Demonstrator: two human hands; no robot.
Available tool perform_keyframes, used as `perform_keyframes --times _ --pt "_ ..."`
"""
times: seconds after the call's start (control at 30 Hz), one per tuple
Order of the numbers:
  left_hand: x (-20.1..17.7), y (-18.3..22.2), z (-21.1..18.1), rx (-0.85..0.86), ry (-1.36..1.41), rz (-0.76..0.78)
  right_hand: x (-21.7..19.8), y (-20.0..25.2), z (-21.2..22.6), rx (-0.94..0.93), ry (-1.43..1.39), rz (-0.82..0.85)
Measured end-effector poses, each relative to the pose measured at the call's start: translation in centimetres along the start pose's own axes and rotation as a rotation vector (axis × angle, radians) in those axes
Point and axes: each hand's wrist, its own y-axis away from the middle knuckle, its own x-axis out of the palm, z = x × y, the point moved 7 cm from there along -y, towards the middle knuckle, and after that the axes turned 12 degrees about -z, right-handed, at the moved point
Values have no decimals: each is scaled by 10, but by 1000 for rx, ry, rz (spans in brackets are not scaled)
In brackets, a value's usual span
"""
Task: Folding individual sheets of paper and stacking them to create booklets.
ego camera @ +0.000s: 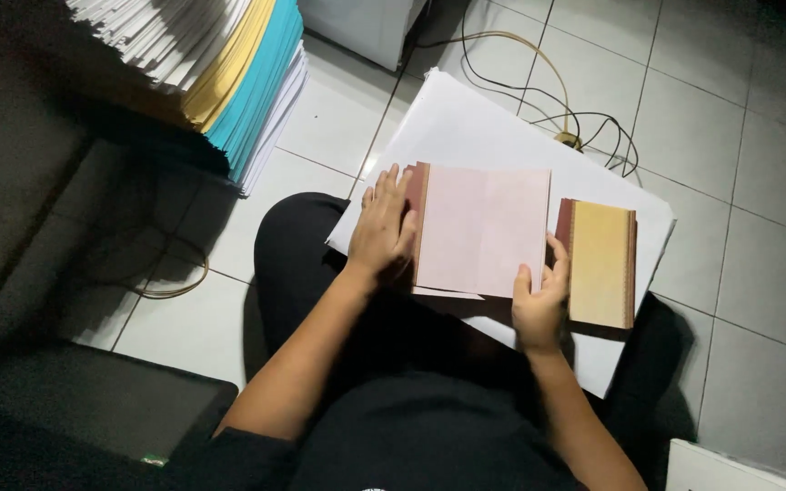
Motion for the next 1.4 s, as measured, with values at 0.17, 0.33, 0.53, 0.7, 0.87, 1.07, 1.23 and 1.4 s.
perform_keyframes --times 0.17,0.33,0.53,0.7,0.87,1.07,1.23,1.4 --pt "-8 0 -29 48 -174 114 -2 -4 -8 -22 -7 -2" --pt "-5 -1 -32 32 -206 178 -3 -6 -4 -40 -18 12" --pt "-3 1 -31 29 -219 155 -6 -6 -13 -38 39 23" --pt "-3 1 -33 43 -245 145 -13 -10 6 -656 556 -54" --pt "0 1 -36 66 -261 159 65 -5 -19 -852 528 368" --pt "5 -1 -40 103 -367 167 87 -41 -24 -644 645 544" --pt "45 -13 -49 204 -552 130 85 -37 -35 -678 696 496" --pt "94 -29 -40 306 -387 121 86 -38 -39 -817 681 429"
